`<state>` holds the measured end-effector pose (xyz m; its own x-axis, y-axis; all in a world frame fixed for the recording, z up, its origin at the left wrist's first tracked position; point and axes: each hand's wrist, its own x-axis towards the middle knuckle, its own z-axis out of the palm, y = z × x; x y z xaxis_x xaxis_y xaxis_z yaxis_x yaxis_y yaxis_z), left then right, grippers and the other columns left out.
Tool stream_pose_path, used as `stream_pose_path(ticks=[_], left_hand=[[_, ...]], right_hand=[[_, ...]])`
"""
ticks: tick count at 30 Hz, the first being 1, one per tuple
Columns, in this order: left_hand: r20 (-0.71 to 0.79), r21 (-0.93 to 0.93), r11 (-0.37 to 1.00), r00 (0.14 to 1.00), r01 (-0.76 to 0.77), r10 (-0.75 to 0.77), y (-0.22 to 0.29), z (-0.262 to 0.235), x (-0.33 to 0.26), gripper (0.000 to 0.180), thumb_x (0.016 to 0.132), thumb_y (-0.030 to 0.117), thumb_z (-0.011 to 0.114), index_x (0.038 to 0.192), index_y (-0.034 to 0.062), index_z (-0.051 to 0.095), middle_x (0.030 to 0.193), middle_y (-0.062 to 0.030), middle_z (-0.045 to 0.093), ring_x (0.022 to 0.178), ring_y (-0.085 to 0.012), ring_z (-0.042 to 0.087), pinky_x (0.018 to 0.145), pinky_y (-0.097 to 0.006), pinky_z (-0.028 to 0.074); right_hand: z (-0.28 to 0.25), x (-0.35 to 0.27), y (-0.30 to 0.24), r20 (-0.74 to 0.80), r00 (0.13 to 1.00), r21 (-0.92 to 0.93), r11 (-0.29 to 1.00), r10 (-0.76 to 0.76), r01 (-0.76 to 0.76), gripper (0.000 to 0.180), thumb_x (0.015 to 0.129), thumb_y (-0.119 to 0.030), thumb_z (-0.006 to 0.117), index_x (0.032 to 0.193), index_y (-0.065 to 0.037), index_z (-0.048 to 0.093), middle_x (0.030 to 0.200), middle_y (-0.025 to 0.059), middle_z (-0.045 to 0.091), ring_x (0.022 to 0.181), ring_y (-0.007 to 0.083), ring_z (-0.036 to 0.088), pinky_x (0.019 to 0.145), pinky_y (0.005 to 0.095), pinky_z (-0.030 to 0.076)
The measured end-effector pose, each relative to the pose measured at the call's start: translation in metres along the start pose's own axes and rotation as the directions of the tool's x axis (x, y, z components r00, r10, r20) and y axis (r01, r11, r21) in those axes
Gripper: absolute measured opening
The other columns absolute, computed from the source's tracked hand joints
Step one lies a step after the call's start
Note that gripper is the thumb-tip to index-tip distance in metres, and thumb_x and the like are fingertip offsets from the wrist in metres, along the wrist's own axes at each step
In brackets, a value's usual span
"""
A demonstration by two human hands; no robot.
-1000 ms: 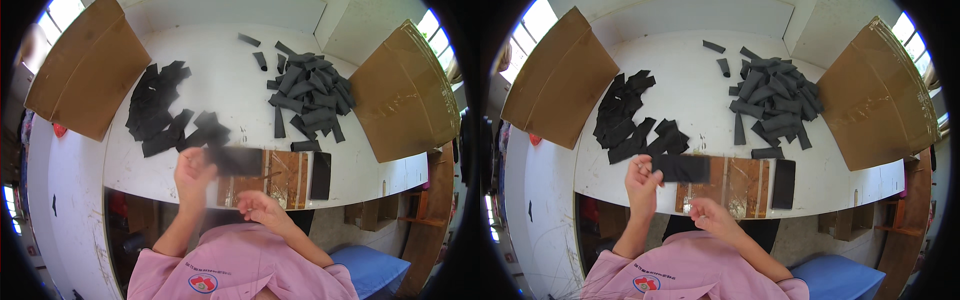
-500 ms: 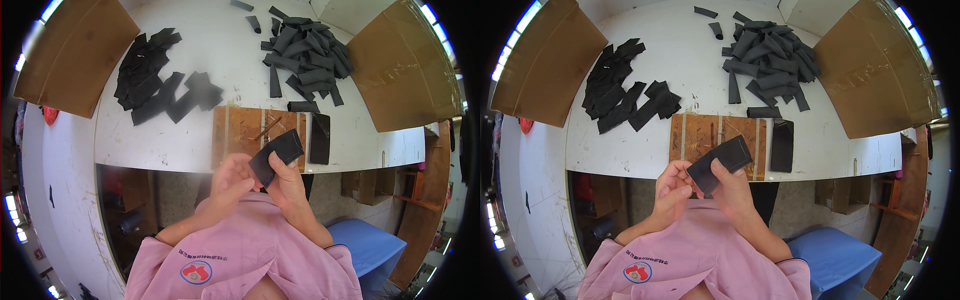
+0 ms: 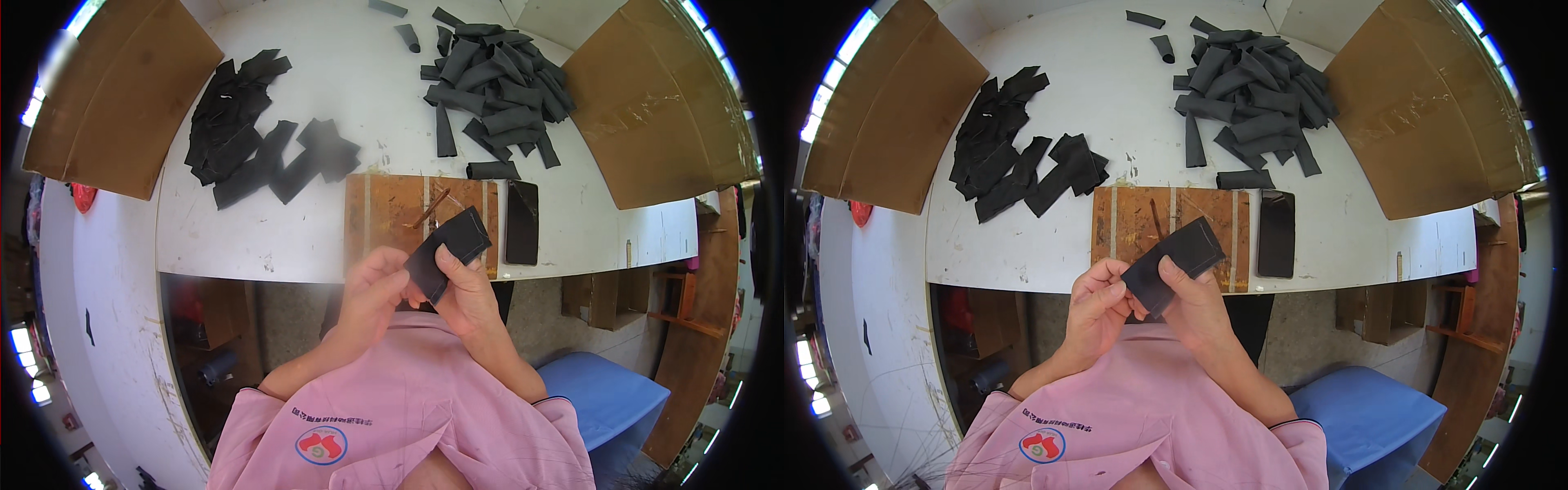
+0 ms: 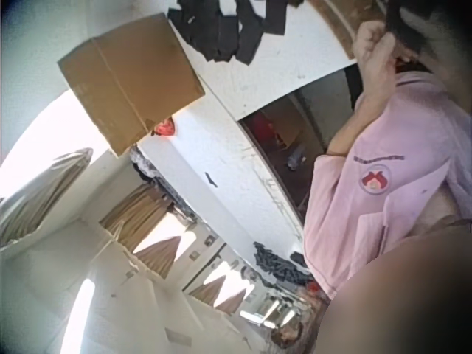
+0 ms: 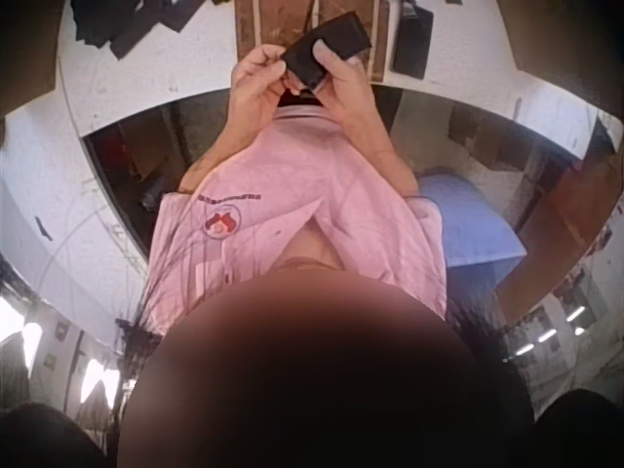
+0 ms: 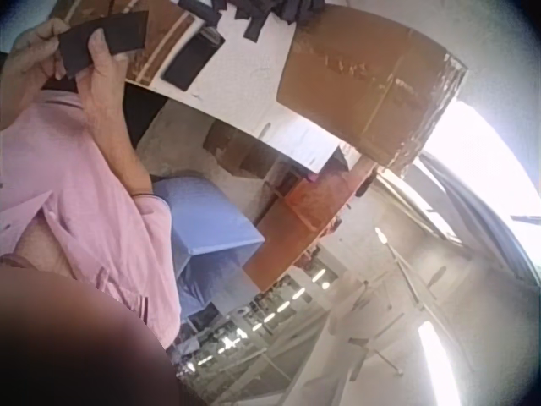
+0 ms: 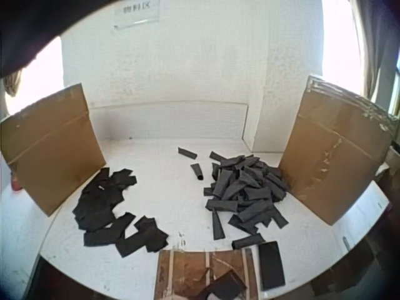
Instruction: Sorting and preparing small black foam components at a manufacturing workbench.
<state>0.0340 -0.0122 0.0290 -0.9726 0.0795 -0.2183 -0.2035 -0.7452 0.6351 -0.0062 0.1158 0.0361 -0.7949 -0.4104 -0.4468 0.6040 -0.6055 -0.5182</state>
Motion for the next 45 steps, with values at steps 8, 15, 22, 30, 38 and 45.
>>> stream_pose_path(ticks=[8, 15, 22, 30, 38, 45], left_hand=[[-0.078, 0.033, 0.999, 0.997, -0.007, 0.009, 0.001, -0.001, 0.004, 0.010, 0.081, 0.003, 0.049, 0.089, -0.0029, 0.048, 0.075, -0.0092, 0.056, 0.061, -0.0134, 0.055, 0.056, -0.024, 0.046], [-0.119, 0.250, 0.967, 0.989, -0.050, 0.082, 0.001, -0.005, 0.005, 0.008, 0.080, 0.005, 0.055, 0.086, -0.0010, 0.052, 0.073, -0.0047, 0.057, 0.062, -0.0069, 0.053, 0.055, -0.019, 0.043], [-0.149, 0.652, 0.751, 0.953, -0.105, 0.263, -0.003, -0.016, 0.009, 0.004, 0.076, 0.001, 0.057, 0.079, 0.0001, 0.055, 0.065, 0.0014, 0.054, 0.056, -0.0033, 0.046, 0.050, -0.018, 0.038], [0.174, 0.954, 0.096, 0.786, -0.284, 0.593, -0.008, -0.006, 0.013, 0.011, 0.071, -0.003, 0.055, 0.081, -0.0001, 0.055, 0.063, -0.0135, 0.057, 0.053, -0.0176, 0.058, 0.047, -0.028, 0.044], [-0.073, 0.874, 0.415, 0.776, -0.253, 0.627, 0.012, -0.002, 0.018, 0.011, 0.077, -0.004, 0.051, 0.087, -0.0022, 0.055, 0.063, -0.0005, 0.057, 0.050, -0.0032, 0.048, 0.044, -0.019, 0.039], [-0.175, 0.496, 0.861, 0.957, -0.118, 0.231, -0.010, -0.012, 0.018, 0.004, 0.079, 0.001, 0.054, 0.083, -0.0014, 0.055, 0.068, -0.0021, 0.057, 0.055, -0.0037, 0.051, 0.047, -0.018, 0.043]], right_hand=[[-0.002, 0.006, 0.006, -0.058, 0.997, -0.035, 0.998, -0.060, 0.058, 0.022, 0.078, -0.017, 0.061, 0.093, -0.006, 0.049, 0.076, 0.0070, 0.056, 0.063, 0.0190, 0.055, 0.053, 0.0325, 0.045], [-0.010, 0.008, 0.010, -0.038, 0.983, -0.470, 0.871, -0.180, 0.141, 0.015, 0.080, -0.010, 0.059, 0.091, -0.003, 0.054, 0.073, 0.0012, 0.055, 0.066, 0.0091, 0.054, 0.056, 0.0252, 0.045], [-0.015, -0.002, -0.013, 0.420, 0.784, -0.892, -0.047, -0.458, 0.450, 0.014, 0.073, -0.013, 0.063, 0.076, 0.000, 0.057, 0.068, 0.0071, 0.054, 0.058, 0.0141, 0.053, 0.051, 0.0244, 0.041], [-0.006, 0.011, 0.006, 0.603, 0.646, -0.790, -0.239, -0.468, 0.565, 0.013, 0.068, -0.003, 0.063, 0.078, -0.001, 0.057, 0.070, 0.0096, 0.051, 0.061, 0.0248, 0.053, 0.052, 0.0337, 0.043], [-0.018, 0.020, 0.003, 0.403, 0.739, -0.901, -0.094, -0.540, 0.423, 0.015, 0.068, -0.001, 0.062, 0.082, 0.000, 0.056, 0.075, 0.0121, 0.052, 0.059, 0.0203, 0.054, 0.052, 0.0290, 0.044], [0.008, 0.011, 0.001, 0.388, 0.796, -0.869, 0.106, -0.464, 0.484, 0.015, 0.069, -0.004, 0.064, 0.082, 0.002, 0.059, 0.068, 0.0075, 0.054, 0.060, 0.0135, 0.054, 0.053, 0.0235, 0.042]])
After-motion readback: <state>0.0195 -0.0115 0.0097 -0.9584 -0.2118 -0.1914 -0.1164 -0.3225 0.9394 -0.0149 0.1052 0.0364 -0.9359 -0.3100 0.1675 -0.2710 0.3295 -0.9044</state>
